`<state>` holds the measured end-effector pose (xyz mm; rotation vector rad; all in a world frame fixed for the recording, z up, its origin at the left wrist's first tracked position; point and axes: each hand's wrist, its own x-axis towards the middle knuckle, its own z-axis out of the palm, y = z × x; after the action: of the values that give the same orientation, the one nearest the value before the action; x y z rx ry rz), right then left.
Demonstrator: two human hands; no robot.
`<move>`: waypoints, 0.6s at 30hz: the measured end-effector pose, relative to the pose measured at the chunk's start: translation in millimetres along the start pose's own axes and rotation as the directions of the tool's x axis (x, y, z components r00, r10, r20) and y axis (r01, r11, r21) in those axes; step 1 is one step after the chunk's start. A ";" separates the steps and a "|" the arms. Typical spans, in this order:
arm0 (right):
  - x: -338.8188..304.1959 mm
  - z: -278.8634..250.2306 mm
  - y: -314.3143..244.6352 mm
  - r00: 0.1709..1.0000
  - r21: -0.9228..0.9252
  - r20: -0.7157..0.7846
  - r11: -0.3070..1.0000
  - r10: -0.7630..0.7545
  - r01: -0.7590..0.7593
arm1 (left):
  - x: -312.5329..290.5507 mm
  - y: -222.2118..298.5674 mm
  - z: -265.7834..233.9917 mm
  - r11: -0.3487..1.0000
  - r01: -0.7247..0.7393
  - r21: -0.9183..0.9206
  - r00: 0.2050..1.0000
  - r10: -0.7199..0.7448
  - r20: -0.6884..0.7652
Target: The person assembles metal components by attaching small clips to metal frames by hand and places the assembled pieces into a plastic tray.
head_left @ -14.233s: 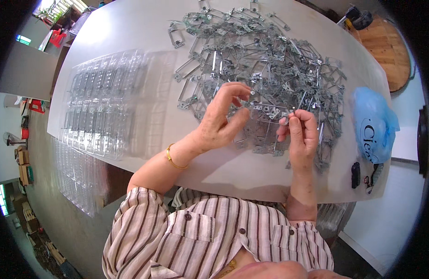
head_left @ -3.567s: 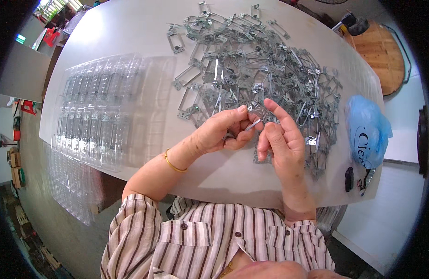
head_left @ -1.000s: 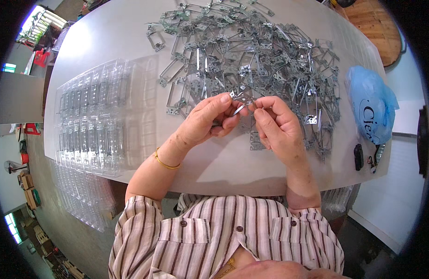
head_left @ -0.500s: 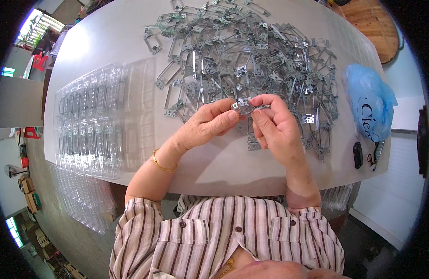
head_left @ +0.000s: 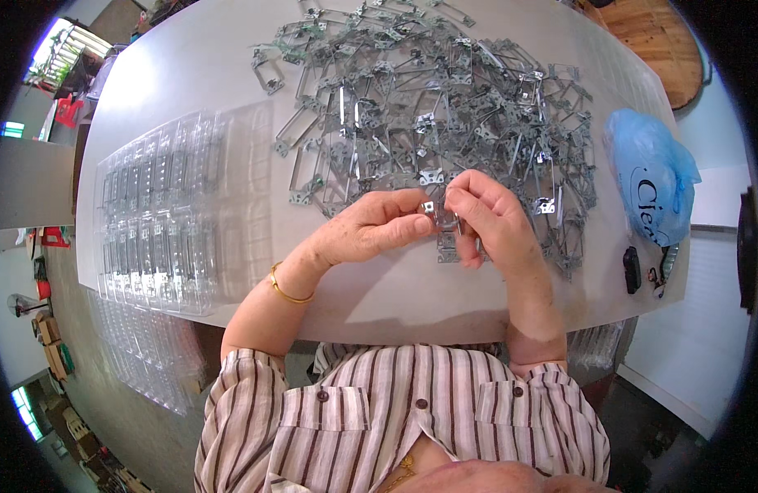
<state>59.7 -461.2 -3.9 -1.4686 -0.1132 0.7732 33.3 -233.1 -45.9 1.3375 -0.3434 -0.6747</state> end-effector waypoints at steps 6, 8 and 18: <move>13.8 -12.4 21.6 0.904 0.144 -0.291 0.920 -0.313 0.364 | 0.6 -2.7 7.5 0.987 -0.024 -0.156 0.999 0.028 0.024; 10.5 -4.9 13.4 0.894 0.157 -0.334 0.917 -0.299 0.365 | 1.2 1.8 8.4 0.978 -0.008 -0.211 0.999 -0.003 -0.052; 3.6 18.4 17.6 0.965 0.056 -0.090 0.967 -0.244 0.250 | 2.7 -2.3 2.1 0.884 -0.025 -0.467 0.975 -0.082 -0.208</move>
<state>46.0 -445.3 -18.7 -1.3895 -0.2019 0.5080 33.6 -236.6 -48.0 0.9399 0.0273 -0.5784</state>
